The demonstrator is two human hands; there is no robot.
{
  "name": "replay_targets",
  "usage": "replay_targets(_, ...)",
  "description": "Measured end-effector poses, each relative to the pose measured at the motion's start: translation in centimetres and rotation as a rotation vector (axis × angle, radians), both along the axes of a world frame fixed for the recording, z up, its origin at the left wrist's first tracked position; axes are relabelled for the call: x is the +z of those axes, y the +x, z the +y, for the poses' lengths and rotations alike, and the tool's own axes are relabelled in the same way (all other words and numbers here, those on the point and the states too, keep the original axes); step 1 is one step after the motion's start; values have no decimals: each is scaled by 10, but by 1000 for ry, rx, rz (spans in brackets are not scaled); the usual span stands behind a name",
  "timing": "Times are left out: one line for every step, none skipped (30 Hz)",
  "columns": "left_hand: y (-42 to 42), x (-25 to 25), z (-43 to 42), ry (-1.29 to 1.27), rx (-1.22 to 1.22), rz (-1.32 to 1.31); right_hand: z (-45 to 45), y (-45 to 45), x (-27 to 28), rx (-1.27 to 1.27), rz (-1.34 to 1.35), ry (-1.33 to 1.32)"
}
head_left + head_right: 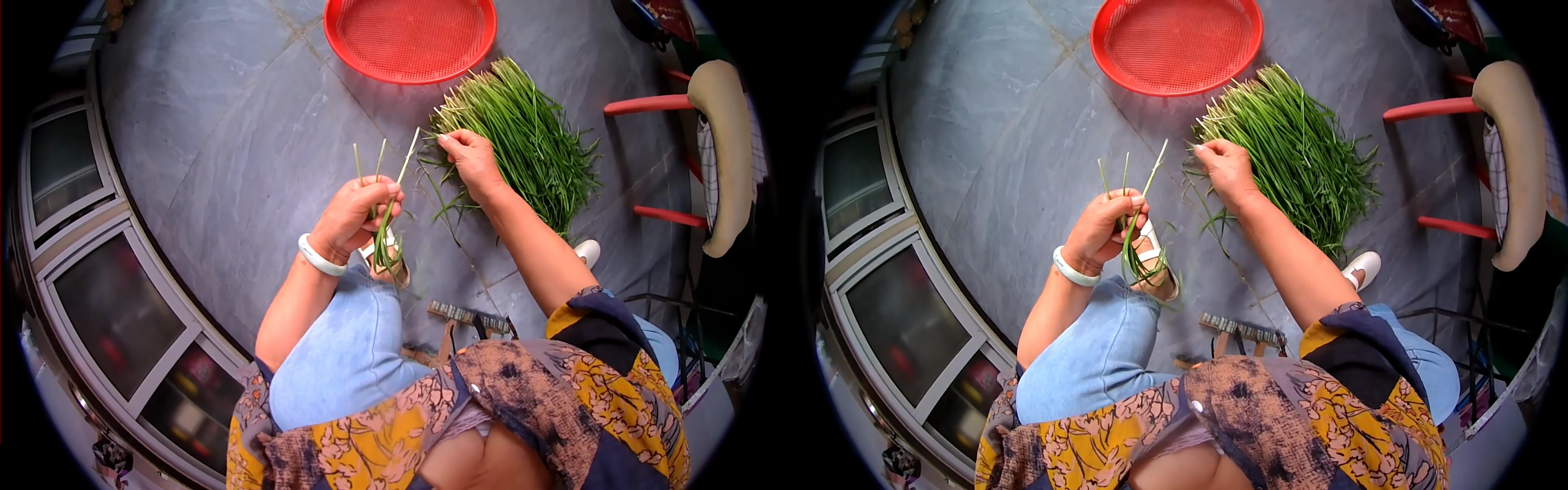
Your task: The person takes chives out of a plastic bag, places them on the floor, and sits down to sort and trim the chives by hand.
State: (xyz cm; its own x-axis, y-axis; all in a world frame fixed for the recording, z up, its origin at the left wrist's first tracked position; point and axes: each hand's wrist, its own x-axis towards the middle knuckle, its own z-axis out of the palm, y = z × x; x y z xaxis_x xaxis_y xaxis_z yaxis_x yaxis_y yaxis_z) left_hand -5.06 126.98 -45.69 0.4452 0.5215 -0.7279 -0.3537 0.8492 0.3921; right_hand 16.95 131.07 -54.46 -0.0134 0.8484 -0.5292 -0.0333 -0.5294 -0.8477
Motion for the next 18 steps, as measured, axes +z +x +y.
replay_targets(-1, 0, 0, 0, 4, -12, -2, 2, 2, -12, -9, -93)
replay_targets(-2, -2, -1, 2, 10, -24, -6, 4, 4, 3, 117, -195)
replay_targets(-3, -3, -1, 1, 17, -36, -8, 3, 25, 21, 244, -299)
replay_targets(-2, -3, -1, 2, 19, -13, -13, 1, 42, 37, 369, -407)
replay_targets(-1, -2, -2, 0, 19, 8, -21, -6, 51, 62, 498, -419)
replay_targets(2, -1, -2, 3, 17, 28, -28, -16, 55, 66, 527, -400)
replay_targets(4, -1, -1, 14, 1, 26, -32, -26, 66, 59, 584, -399)
replay_targets(5, -1, 0, 24, -14, 26, -33, -33, 74, 52, 643, -399)
replay_targets(5, -1, -1, 32, -27, 27, -32, -35, 75, 68, 621, -361)
replay_targets(5, 1, -1, 36, -38, 29, -32, -37, 74, 84, 600, -326)
replay_targets(4, 3, -2, 39, -50, 29, -33, -38, 74, 99, 578, -292)
replay_targets(4, 4, -2, 44, -62, 29, -33, -37, 75, 111, 595, -291)
replay_targets(5, 4, -3, 40, -47, 1, -33, -35, 76, 123, 610, -290)
replay_targets(6, 4, -4, 36, -30, -29, -33, -32, 77, 135, 623, -288)
replay_targets(6, 4, -4, 32, -13, -58, -32, -29, 75, 150, 620, -279)
replay_targets(7, 6, -3, 19, -5, -71, -32, -27, 73, 166, 618, -269)
replay_targets(7, 8, -2, 5, 3, -83, -31, -25, 72, 183, 617, -260)
replay_targets(7, 10, -2, -11, 11, -94, -30, -24, 73, 198, 622, -249)
